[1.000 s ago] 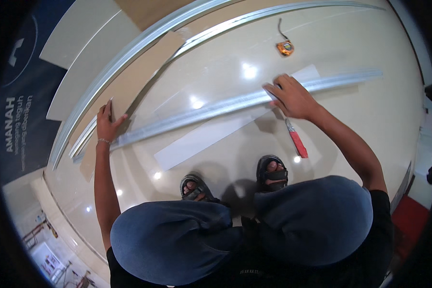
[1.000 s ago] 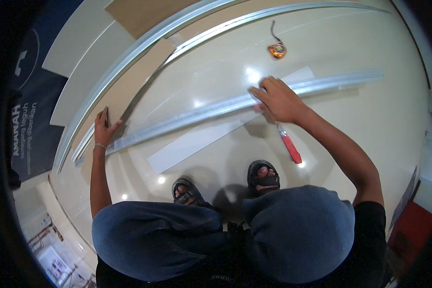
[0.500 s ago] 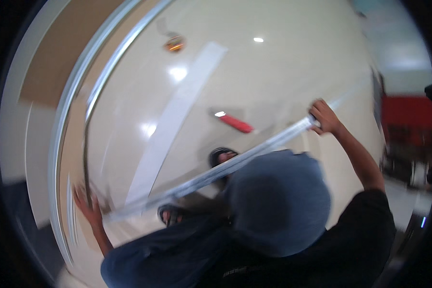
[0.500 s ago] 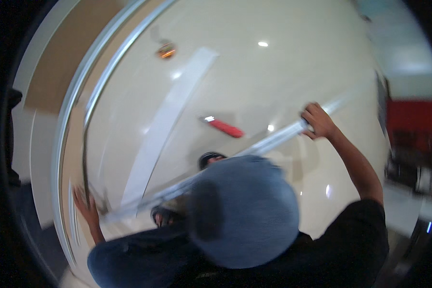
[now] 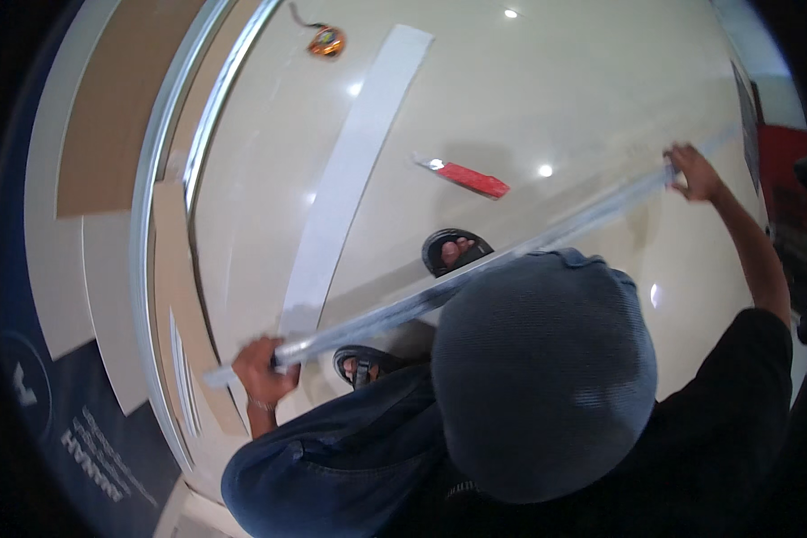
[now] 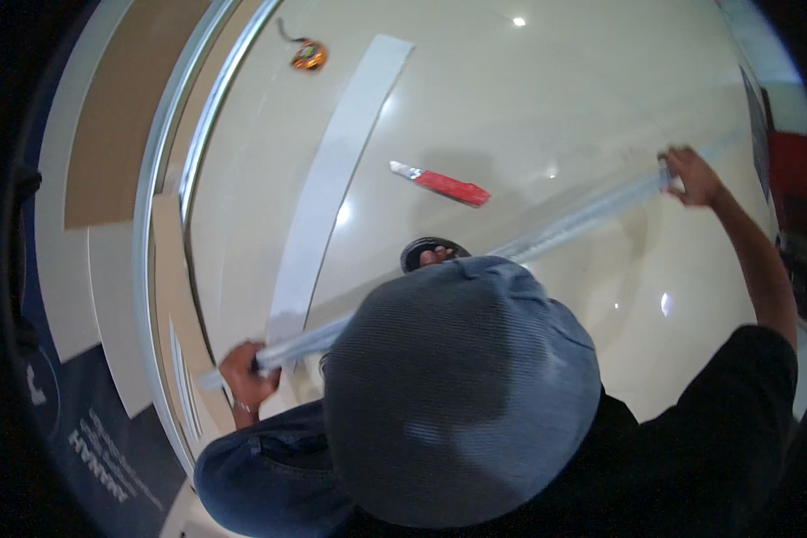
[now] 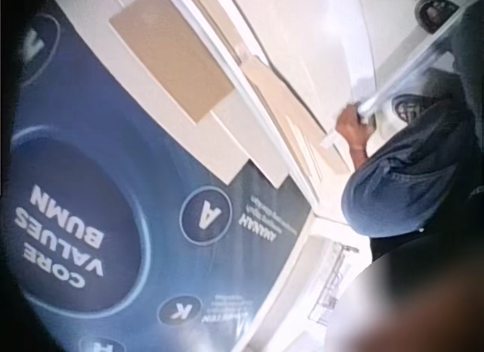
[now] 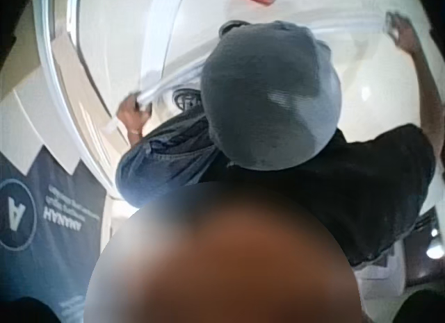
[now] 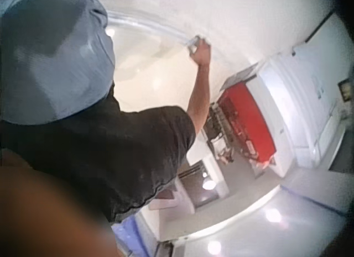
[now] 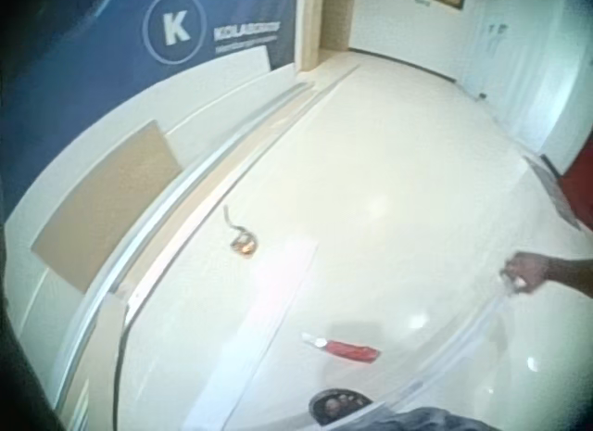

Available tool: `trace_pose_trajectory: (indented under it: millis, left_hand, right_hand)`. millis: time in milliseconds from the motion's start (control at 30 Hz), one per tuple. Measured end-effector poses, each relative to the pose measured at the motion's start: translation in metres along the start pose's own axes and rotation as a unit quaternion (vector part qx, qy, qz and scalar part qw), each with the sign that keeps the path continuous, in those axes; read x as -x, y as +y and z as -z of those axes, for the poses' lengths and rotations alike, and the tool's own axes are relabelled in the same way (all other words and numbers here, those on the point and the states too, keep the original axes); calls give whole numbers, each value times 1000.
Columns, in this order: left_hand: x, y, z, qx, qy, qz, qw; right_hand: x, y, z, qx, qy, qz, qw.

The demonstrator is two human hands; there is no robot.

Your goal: The person measures and marks white panels and cardboard using a tape measure and utility knife. They use a metal straight edge to guide the cuts and separate the pieces. The person works on the floor, handling multiple panels and cardboard pieces sequentially.

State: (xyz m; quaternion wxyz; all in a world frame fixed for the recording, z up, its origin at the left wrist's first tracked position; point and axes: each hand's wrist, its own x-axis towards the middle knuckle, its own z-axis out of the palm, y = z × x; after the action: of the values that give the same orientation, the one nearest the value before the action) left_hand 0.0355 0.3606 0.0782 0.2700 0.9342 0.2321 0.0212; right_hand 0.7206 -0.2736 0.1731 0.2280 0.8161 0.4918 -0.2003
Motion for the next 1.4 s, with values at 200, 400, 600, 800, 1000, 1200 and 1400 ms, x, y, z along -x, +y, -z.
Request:
trace_pose_trajectory:
  millis: [200, 400, 600, 800, 1000, 1200, 1400]
  left_hand:
    - [-124, 9, 23, -63, 14, -110, 992]
    - [-194, 10, 6, -132, 33, -176, 975]
    - [-125, 29, -69, -78, 136, -149, 976]
    - [-85, 33, -122, -93, 39, 90, 991]
    - [-129, 56, -155, -50, 156, 82, 983]
    - [-142, 50, -159, -28, 172, 68, 982]
    - [-117, 38, -139, -67, 119, 65, 988]
  right_hand:
    - [-7, -151, -58, -208, 113, 111, 965]
    - [-10, -283, -80, -318, 50, 7, 947]
    - [23, -300, -109, -334, 25, -51, 941]
    - [38, -274, -124, -276, 18, -38, 960]
    - [30, -250, -138, -246, 85, -77, 962]
    - [26, -262, -139, -255, 55, -163, 951]
    - [-6, -294, -97, -266, 15, -145, 953]
